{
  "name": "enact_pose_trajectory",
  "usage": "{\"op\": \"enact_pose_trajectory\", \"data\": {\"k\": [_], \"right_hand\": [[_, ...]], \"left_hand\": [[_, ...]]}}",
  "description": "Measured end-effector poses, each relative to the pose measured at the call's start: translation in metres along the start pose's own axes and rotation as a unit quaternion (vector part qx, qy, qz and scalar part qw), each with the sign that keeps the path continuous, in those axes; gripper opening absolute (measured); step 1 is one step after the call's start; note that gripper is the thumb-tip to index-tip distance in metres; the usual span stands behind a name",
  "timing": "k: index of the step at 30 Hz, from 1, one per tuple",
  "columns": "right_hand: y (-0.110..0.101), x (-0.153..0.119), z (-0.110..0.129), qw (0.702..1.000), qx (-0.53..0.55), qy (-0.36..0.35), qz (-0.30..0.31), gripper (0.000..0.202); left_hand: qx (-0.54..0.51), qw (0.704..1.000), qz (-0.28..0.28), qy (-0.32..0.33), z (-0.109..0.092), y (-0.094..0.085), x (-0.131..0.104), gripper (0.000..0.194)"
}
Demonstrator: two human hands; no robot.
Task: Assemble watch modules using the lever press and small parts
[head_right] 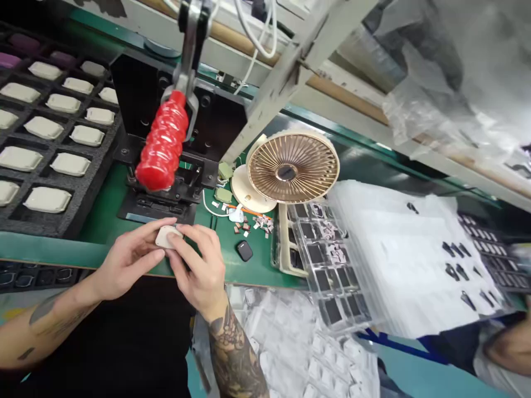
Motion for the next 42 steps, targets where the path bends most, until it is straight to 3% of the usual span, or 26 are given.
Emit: {"op": "enact_pose_trajectory", "data": {"k": [4,11,16,23,27,31,35,42], "right_hand": [[0.005,-0.005,0.0,0.999,0.022,0.015,-0.017,0.049],[-0.003,-0.005,0.004,0.997,0.028,0.054,-0.041,0.049],[-0.004,-0.002,0.003,0.999,0.016,0.027,0.023,0.05],[0.0,-0.005,0.004,1.0,0.006,0.028,0.01,0.052],[-0.002,-0.007,0.006,0.997,0.015,0.073,-0.033,0.051],[-0.004,-0.004,0.004,0.982,0.107,0.145,-0.052,0.037],[0.0,-0.002,0.005,0.969,0.166,0.169,-0.066,0.016],[0.012,-0.001,0.012,0.964,0.166,0.169,-0.117,0.018]], "left_hand": [[-0.018,0.999,-0.018,-0.021,-0.002,0.0,0.001,0.042],[-0.025,0.999,0.003,-0.04,0.001,0.002,0.002,0.066],[0.021,0.999,-0.031,-0.036,-0.002,0.0,0.002,0.049],[0.013,0.998,-0.04,-0.041,-0.006,0.001,0.004,0.037],[0.016,0.998,-0.051,-0.027,-0.006,0.001,0.003,0.038],[0.036,0.998,-0.044,-0.01,-0.006,-0.002,0.001,0.037],[0.093,0.994,-0.044,0.021,-0.006,-0.005,0.0,0.032],[0.149,0.977,-0.111,0.101,-0.005,0.0,-0.006,0.026]]}}
Point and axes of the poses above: each hand's wrist, its own x-axis towards the middle knuckle, its own y-axis out of the palm, z = x × y, the point moved 1 cm from there along x, towards the middle knuckle, and after that the axes turned 14 degrees about -y, right-handed, at the moved point
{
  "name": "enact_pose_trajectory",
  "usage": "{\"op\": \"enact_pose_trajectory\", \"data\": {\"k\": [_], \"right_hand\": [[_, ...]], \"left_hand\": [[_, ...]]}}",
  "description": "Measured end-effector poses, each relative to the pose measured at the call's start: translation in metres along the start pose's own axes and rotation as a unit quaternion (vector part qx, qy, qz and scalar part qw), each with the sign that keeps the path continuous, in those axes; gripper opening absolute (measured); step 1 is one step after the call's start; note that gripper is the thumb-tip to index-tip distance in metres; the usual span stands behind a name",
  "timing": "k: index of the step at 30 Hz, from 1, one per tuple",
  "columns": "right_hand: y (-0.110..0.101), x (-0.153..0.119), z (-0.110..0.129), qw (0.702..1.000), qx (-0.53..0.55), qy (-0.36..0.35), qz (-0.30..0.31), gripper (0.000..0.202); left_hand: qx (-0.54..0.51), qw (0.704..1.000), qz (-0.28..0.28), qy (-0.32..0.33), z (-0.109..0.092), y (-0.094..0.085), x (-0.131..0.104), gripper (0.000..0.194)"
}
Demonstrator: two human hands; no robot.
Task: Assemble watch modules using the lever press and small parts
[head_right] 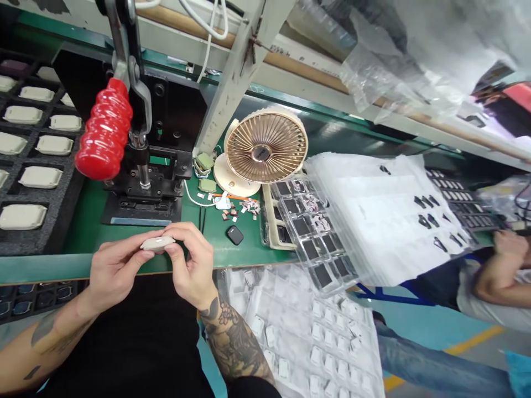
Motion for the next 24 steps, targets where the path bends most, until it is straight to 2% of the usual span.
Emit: {"op": "enact_pose_trajectory", "data": {"k": [4,7,9,11,14,16,18,21,22,24], "right_hand": [[0.01,0.0,0.003,1.0,0.001,0.012,0.002,0.022],[0.015,-0.001,0.006,1.0,-0.006,0.008,-0.011,0.029],[0.015,-0.001,0.009,1.0,-0.011,-0.004,-0.019,0.029],[0.014,0.001,0.01,1.0,-0.01,-0.005,0.001,0.027],[0.011,0.012,0.009,0.998,-0.002,0.018,0.068,0.022],[0.009,0.023,0.008,0.993,-0.006,0.019,0.113,0.018],[0.004,0.036,0.009,0.992,-0.034,-0.015,0.122,0.014],[-0.013,0.052,0.01,0.988,-0.126,-0.077,0.055,0.012],[-0.021,0.056,0.009,0.983,-0.159,-0.084,0.034,0.012],[-0.034,0.058,0.005,0.975,-0.207,-0.076,0.03,0.012]], "left_hand": [[0.008,0.999,-0.043,0.0,0.002,-0.001,-0.002,0.025],[0.002,0.999,-0.05,0.008,0.005,-0.004,-0.004,0.022],[-0.007,0.999,-0.035,0.014,0.006,-0.008,-0.006,0.021],[-0.017,1.0,-0.003,-0.001,0.006,-0.013,-0.007,0.027],[-0.001,0.998,0.053,-0.039,0.0,-0.023,-0.004,0.038],[-0.014,0.994,0.08,-0.067,-0.006,-0.029,0.001,0.036],[-0.088,0.985,0.09,-0.118,-0.012,-0.033,0.007,0.03],[-0.244,0.946,0.078,-0.199,-0.017,-0.035,0.013,0.03],[-0.282,0.933,0.072,-0.213,-0.017,-0.035,0.015,0.032],[-0.33,0.913,0.072,-0.23,-0.017,-0.033,0.017,0.036]]}}
Point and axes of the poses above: each hand's wrist, its own x-axis towards the middle knuckle, its own y-axis out of the palm, z = x × y, the point moved 1 cm from there along x, towards the middle knuckle, and after that the axes turned 14 degrees about -y, right-handed, at the moved point
